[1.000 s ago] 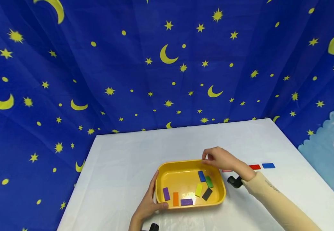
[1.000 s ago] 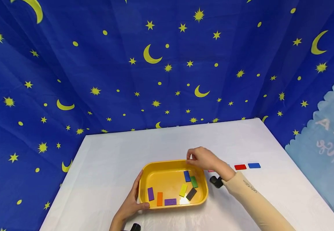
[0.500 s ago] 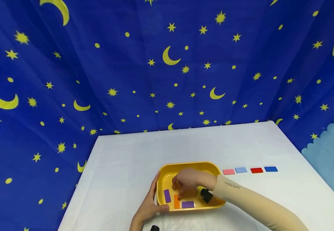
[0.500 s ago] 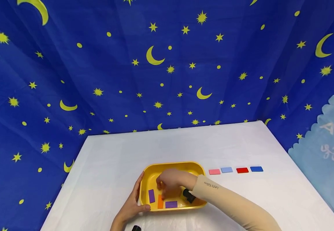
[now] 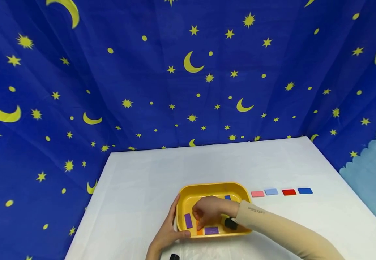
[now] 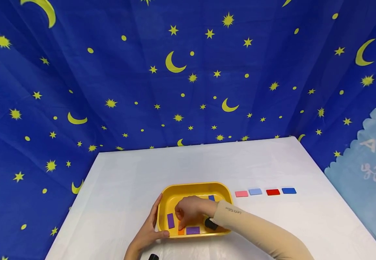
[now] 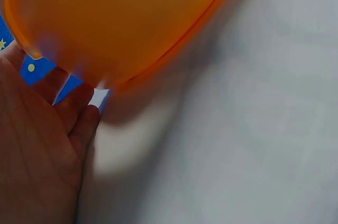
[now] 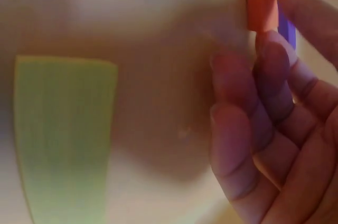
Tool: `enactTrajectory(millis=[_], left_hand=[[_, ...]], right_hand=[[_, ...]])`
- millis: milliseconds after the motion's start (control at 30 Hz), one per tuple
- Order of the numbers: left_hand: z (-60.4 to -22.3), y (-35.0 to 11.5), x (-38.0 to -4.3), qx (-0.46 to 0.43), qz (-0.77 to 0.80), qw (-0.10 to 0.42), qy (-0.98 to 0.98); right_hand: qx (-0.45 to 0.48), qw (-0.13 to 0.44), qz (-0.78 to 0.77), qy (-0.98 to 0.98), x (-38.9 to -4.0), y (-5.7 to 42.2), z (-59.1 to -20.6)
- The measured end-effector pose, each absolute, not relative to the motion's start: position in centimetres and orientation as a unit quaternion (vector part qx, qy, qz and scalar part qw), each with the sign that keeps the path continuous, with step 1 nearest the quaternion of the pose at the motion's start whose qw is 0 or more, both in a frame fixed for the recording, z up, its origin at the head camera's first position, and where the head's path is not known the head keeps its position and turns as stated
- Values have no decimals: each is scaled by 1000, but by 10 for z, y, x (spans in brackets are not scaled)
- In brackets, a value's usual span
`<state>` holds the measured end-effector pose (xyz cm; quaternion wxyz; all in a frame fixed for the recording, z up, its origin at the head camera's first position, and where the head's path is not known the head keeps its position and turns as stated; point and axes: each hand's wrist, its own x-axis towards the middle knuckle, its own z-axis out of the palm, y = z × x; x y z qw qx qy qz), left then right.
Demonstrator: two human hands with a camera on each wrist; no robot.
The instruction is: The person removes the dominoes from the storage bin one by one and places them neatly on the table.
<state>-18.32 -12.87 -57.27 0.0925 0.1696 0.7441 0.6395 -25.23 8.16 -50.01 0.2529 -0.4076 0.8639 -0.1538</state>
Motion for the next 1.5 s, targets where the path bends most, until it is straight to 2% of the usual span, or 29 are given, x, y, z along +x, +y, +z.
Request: enactTrajectory(millis=[267, 667, 967, 1200, 1500], left_hand=[[-576, -128, -182, 168, 634, 99, 748], [-575, -129, -184, 178, 632, 83, 750], [-574, -129, -184, 173, 633, 83, 750], [-572, -129, -182, 168, 632, 87, 751], [-572, -128, -183, 160, 633, 89, 752]], right_hand=[[-373, 233, -160, 883, -252, 87, -505], [-379, 154, -163, 898, -264, 105, -505], [-399, 193, -174, 880, -272, 109, -496], [-412, 164, -165, 881, -273, 107, -504], [-393, 169, -174, 887, -273, 105, -503]])
